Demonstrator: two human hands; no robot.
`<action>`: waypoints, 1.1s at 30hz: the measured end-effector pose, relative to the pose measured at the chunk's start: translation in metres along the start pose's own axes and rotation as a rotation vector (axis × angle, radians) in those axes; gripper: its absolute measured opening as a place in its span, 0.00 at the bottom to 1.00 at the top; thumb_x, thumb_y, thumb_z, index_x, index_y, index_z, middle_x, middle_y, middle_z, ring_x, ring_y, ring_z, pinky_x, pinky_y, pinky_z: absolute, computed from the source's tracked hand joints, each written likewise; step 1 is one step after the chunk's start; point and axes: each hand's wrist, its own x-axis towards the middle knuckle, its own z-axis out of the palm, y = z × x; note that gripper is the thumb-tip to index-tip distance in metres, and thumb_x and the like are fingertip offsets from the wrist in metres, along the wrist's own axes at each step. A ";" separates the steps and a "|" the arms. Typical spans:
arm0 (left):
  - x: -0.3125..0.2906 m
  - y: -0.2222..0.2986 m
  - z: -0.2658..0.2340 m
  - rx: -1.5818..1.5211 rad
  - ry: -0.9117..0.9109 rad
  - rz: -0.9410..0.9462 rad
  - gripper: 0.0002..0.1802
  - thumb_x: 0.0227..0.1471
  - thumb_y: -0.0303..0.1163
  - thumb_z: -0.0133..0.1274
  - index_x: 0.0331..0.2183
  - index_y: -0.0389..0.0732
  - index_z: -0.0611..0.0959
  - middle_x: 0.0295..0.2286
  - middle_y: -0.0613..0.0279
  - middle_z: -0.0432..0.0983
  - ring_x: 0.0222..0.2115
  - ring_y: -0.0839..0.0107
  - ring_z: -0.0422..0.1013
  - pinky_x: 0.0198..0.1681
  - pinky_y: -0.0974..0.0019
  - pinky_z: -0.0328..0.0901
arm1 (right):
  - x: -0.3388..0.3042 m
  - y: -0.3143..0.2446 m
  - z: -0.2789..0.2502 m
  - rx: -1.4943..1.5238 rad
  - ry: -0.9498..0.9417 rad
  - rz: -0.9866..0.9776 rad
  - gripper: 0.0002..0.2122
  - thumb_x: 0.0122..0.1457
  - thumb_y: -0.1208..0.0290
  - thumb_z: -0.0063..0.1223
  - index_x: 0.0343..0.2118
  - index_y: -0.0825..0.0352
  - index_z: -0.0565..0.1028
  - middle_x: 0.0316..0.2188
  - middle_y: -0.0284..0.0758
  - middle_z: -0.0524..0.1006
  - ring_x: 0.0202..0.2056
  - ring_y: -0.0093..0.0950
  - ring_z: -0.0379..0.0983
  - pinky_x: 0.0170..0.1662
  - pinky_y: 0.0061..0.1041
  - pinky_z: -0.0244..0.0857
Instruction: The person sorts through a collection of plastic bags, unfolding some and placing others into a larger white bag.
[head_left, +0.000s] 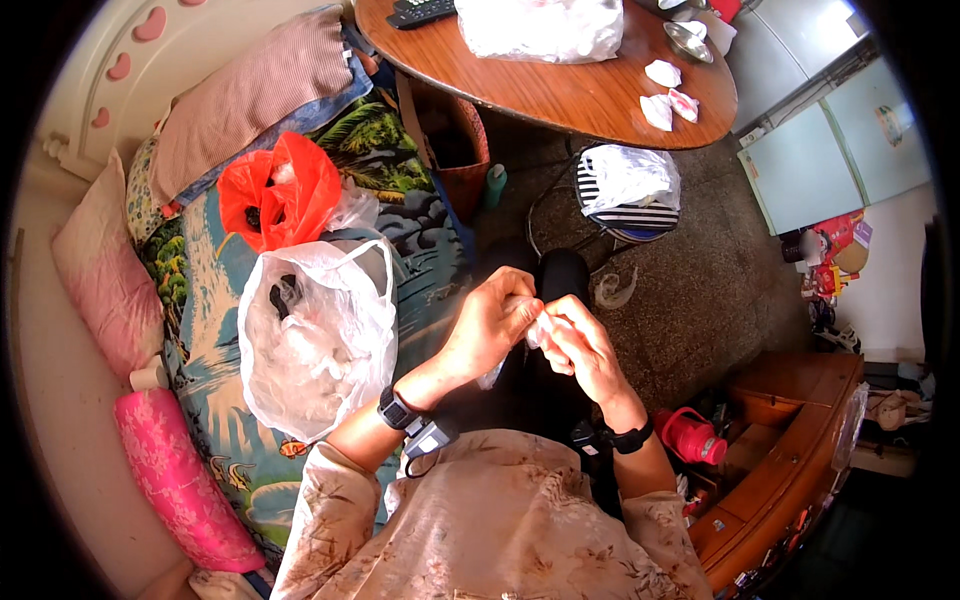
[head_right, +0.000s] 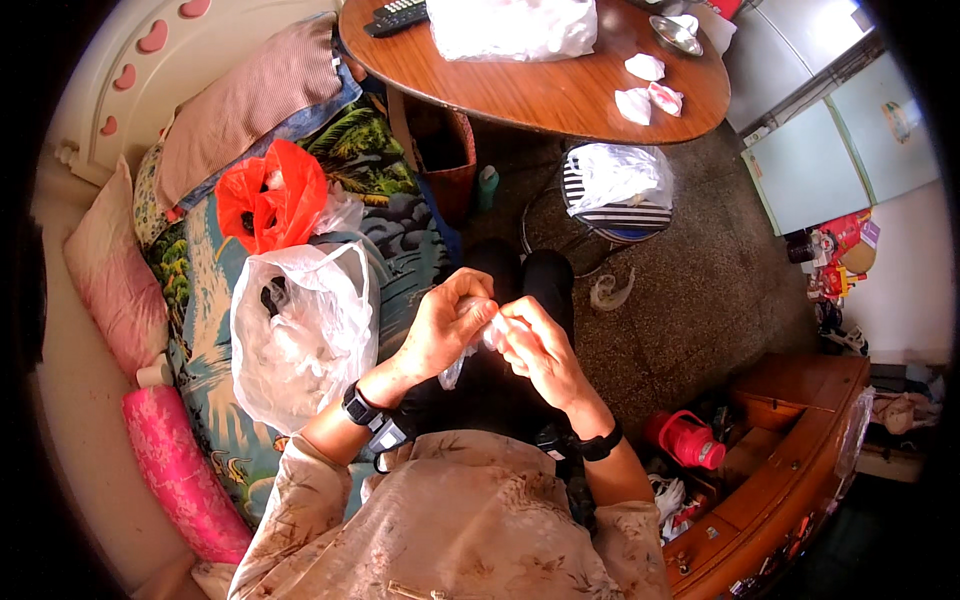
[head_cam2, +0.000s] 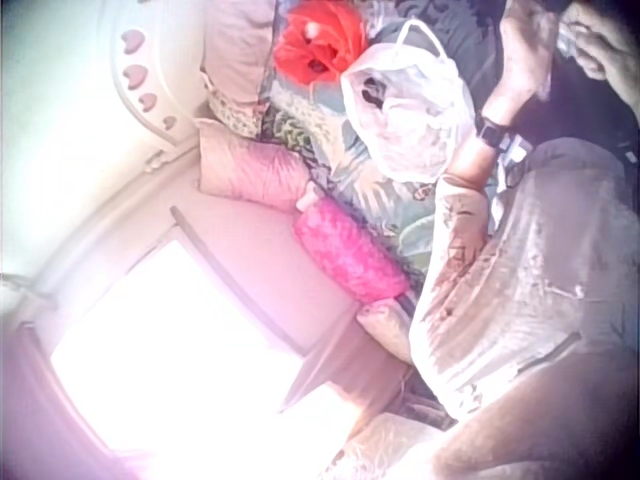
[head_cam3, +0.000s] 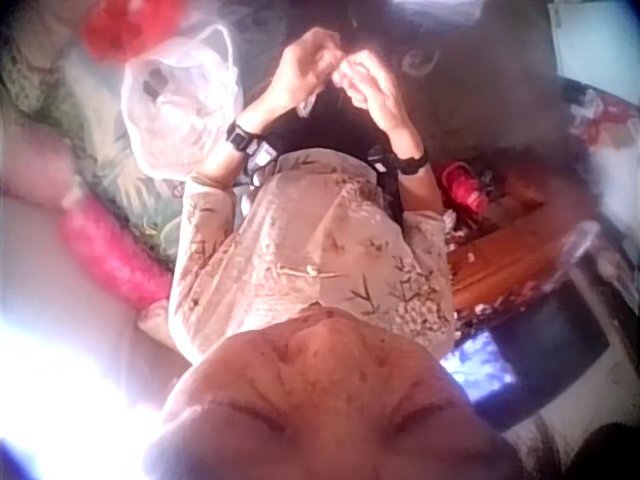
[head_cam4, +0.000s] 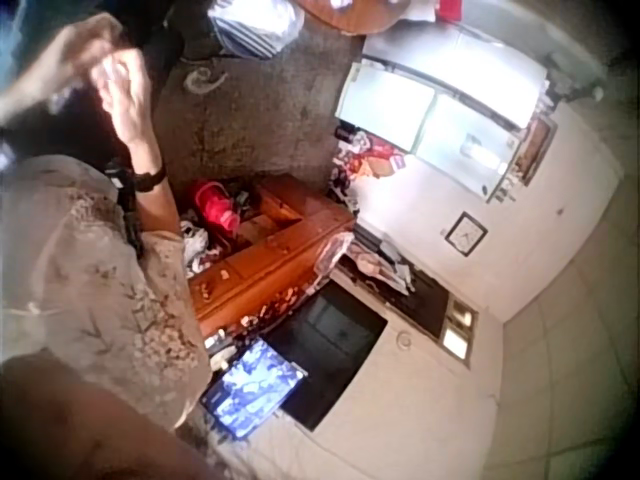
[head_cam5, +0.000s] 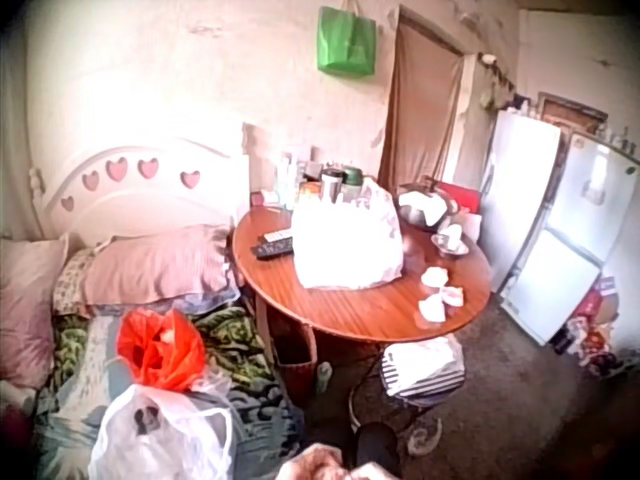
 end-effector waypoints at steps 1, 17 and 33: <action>-0.001 0.000 0.001 -0.072 0.022 -0.064 0.05 0.57 0.23 0.53 0.30 0.34 0.73 0.35 0.63 0.68 0.25 0.80 0.64 0.28 0.75 0.62 | 0.000 0.001 0.000 0.000 0.000 0.000 0.04 0.67 0.71 0.43 0.40 0.64 0.67 0.28 0.27 0.70 0.22 0.09 0.59 0.22 0.11 0.52; 0.008 0.003 -0.021 -0.482 -0.102 -0.451 0.11 0.50 0.17 0.57 0.35 0.37 0.73 0.36 0.59 0.70 0.30 0.74 0.71 0.29 0.72 0.67 | 0.009 0.009 0.011 -0.633 0.119 -0.555 0.07 0.57 0.88 0.48 0.38 0.74 0.74 0.35 0.35 0.74 0.32 0.22 0.76 0.31 0.18 0.72; -0.018 0.021 -0.002 0.659 0.177 0.337 0.16 0.41 0.21 0.60 0.36 0.40 0.77 0.37 0.58 0.76 0.40 0.59 0.71 0.48 0.56 0.58 | 0.015 0.013 0.026 -0.400 0.389 -0.463 0.05 0.58 0.85 0.53 0.37 0.74 0.75 0.36 0.34 0.74 0.26 0.18 0.72 0.27 0.14 0.67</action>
